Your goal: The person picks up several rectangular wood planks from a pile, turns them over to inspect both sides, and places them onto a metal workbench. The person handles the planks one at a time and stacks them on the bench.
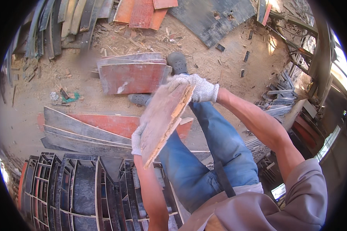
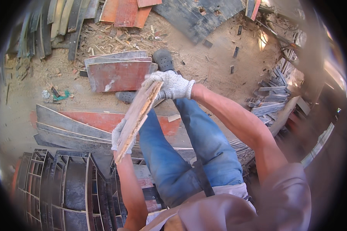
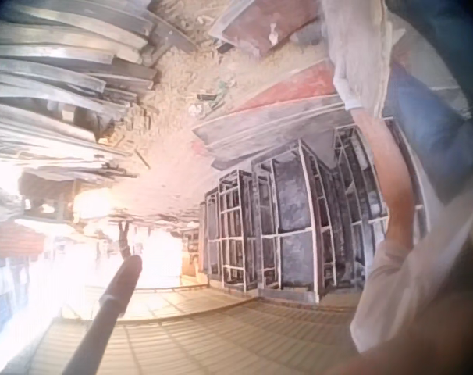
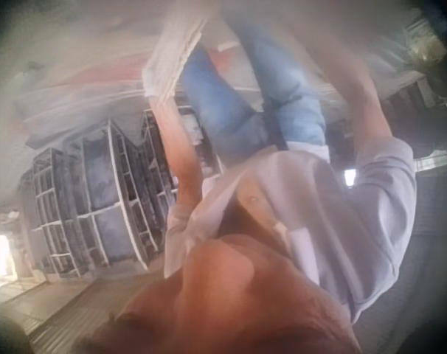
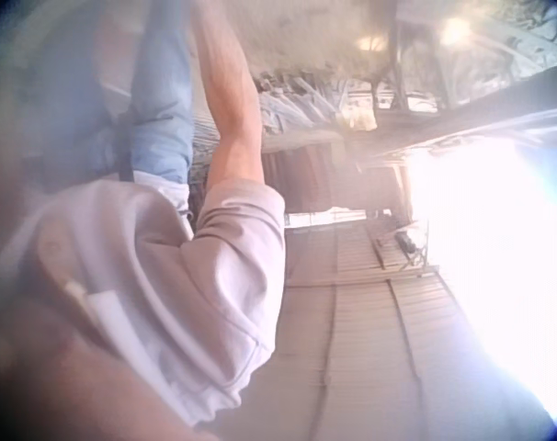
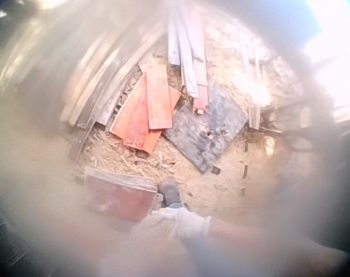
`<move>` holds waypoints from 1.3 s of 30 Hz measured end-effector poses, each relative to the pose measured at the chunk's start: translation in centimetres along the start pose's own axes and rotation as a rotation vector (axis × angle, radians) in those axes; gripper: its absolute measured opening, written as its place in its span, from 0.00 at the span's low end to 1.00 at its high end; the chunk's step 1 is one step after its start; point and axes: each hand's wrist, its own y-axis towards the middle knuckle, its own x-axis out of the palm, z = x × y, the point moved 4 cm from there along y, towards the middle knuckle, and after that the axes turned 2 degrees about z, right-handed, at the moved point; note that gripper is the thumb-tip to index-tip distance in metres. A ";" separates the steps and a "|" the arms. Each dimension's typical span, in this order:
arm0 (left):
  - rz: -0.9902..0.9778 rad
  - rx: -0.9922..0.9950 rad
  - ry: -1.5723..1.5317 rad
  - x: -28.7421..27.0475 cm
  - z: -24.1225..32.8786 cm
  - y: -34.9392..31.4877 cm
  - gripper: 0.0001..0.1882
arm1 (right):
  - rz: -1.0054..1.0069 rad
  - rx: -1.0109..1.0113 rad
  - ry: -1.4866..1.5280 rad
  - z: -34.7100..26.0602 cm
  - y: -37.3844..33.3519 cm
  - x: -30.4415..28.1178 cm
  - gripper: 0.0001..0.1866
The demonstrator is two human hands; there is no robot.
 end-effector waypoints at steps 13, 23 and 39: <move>0.149 0.706 0.927 10.0 1.2 -7.5 0.30 | 0.495 0.568 0.413 -0.9 -2.3 -6.5 0.38; 0.351 0.839 0.800 11.6 -0.8 -8.0 0.17 | 0.324 0.719 0.852 2.2 -9.6 -0.7 0.30; 0.229 0.881 0.688 11.7 -2.1 -3.8 0.42 | 0.264 0.740 0.373 -6.0 -14.0 3.1 0.20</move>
